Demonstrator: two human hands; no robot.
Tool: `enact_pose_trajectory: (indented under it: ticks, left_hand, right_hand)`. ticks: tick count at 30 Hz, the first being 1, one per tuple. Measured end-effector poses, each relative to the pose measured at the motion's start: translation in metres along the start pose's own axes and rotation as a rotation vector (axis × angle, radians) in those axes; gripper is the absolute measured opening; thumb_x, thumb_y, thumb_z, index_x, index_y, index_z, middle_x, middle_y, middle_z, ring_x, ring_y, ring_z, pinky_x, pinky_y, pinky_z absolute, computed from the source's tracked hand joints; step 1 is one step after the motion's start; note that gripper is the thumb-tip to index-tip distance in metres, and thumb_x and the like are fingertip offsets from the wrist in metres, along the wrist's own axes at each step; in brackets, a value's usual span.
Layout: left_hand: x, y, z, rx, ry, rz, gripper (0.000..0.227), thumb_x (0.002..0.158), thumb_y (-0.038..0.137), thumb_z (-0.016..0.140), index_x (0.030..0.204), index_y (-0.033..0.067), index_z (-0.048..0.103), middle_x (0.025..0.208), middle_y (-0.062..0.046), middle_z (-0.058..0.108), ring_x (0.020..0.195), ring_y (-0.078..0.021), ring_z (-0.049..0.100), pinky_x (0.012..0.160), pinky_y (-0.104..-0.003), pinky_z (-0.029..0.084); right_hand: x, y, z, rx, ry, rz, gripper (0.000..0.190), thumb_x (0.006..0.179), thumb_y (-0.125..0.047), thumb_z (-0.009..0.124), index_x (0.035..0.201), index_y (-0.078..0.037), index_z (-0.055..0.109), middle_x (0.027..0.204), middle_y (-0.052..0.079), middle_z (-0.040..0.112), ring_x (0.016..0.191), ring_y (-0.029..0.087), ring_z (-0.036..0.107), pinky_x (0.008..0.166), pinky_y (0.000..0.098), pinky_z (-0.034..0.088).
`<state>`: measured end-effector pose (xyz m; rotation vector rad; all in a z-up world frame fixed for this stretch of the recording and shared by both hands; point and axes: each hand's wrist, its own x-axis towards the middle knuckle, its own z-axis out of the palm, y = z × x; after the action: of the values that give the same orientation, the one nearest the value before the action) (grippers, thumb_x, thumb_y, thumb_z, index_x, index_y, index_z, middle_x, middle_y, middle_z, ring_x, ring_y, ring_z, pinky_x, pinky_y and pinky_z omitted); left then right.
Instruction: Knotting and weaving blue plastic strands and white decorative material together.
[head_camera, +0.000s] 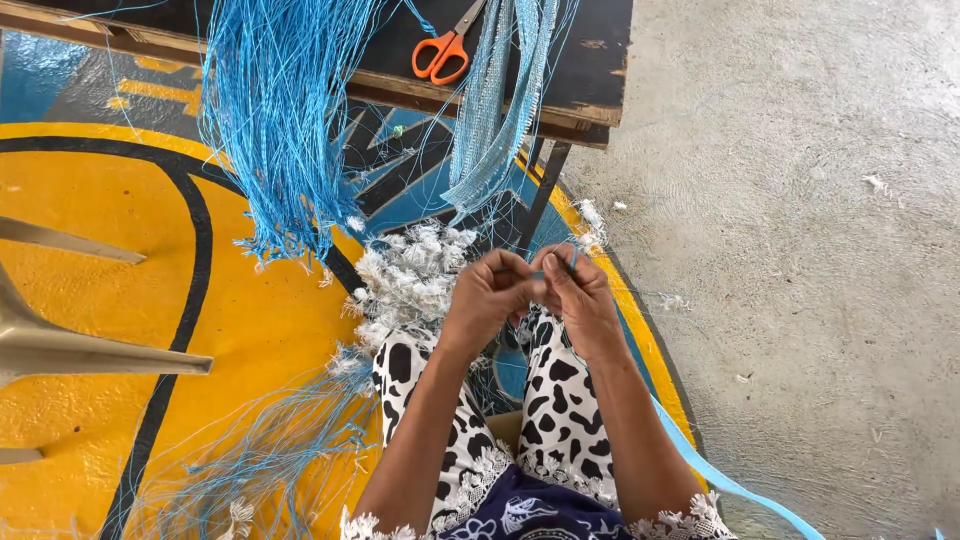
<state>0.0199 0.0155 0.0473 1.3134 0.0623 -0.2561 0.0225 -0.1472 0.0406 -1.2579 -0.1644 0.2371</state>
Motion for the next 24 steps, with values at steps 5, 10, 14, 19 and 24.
enact_pose_trajectory:
  ticks: [5,10,14,19,24]
  left_hand:
    - [0.001,-0.044,-0.013,0.072,-0.007,0.127,0.019,0.090,0.010,0.083,0.096,-0.0036,0.072,0.079,-0.007,0.073,0.063,-0.0085,0.060,0.056,-0.023,0.048]
    - [-0.026,0.014,-0.009,0.667,0.062,0.390,0.043,0.082,0.016,0.081,0.118,-0.0048,0.069,0.112,-0.017,0.074,0.098,-0.0211,0.070,0.083,-0.034,0.054]
    - [-0.023,-0.008,0.006,0.568,0.135,0.498,0.038,0.101,0.013,0.065,0.131,-0.0099,0.063,0.136,-0.023,0.064,0.121,-0.0292,0.063,0.102,-0.041,0.050]
    - [-0.023,-0.017,0.018,0.273,0.359,0.334,0.025,0.100,0.011,0.058,0.115,0.0017,0.076,0.121,-0.013,0.076,0.107,-0.0195,0.074,0.092,-0.031,0.059]
    - [-0.011,-0.049,-0.017,-0.166,0.291,0.249,0.026,0.108,0.014,0.053,0.095,0.0034,0.072,0.105,-0.013,0.080,0.096,-0.0165,0.073,0.094,-0.033,0.059]
  right_hand:
    - [-0.002,0.005,0.004,-0.139,0.054,-0.033,0.025,0.110,-0.026,0.053,0.099,-0.007,0.064,0.070,-0.009,0.043,0.059,-0.001,0.034,0.051,0.0172,0.029]
    - [0.000,0.020,0.002,-0.463,-0.011,-0.251,0.030,0.117,-0.023,0.048,0.096,-0.004,0.059,0.083,-0.004,0.051,0.075,0.004,0.043,0.064,0.0225,0.039]
    - [-0.001,0.022,0.023,-0.612,-0.015,-0.203,0.014,0.105,-0.011,0.048,0.106,-0.002,0.059,0.086,0.006,0.065,0.080,0.013,0.058,0.069,0.0328,0.050]
    - [-0.006,0.026,0.036,-0.932,0.014,0.000,0.008,0.101,-0.006,0.052,0.105,-0.002,0.057,0.092,0.017,0.070,0.084,0.026,0.069,0.071,0.0407,0.054]
    - [-0.011,-0.002,0.030,-0.928,-0.210,-0.253,0.039,0.091,-0.005,0.064,0.128,0.002,0.056,0.100,0.017,0.069,0.086,0.030,0.068,0.074,0.0415,0.052]
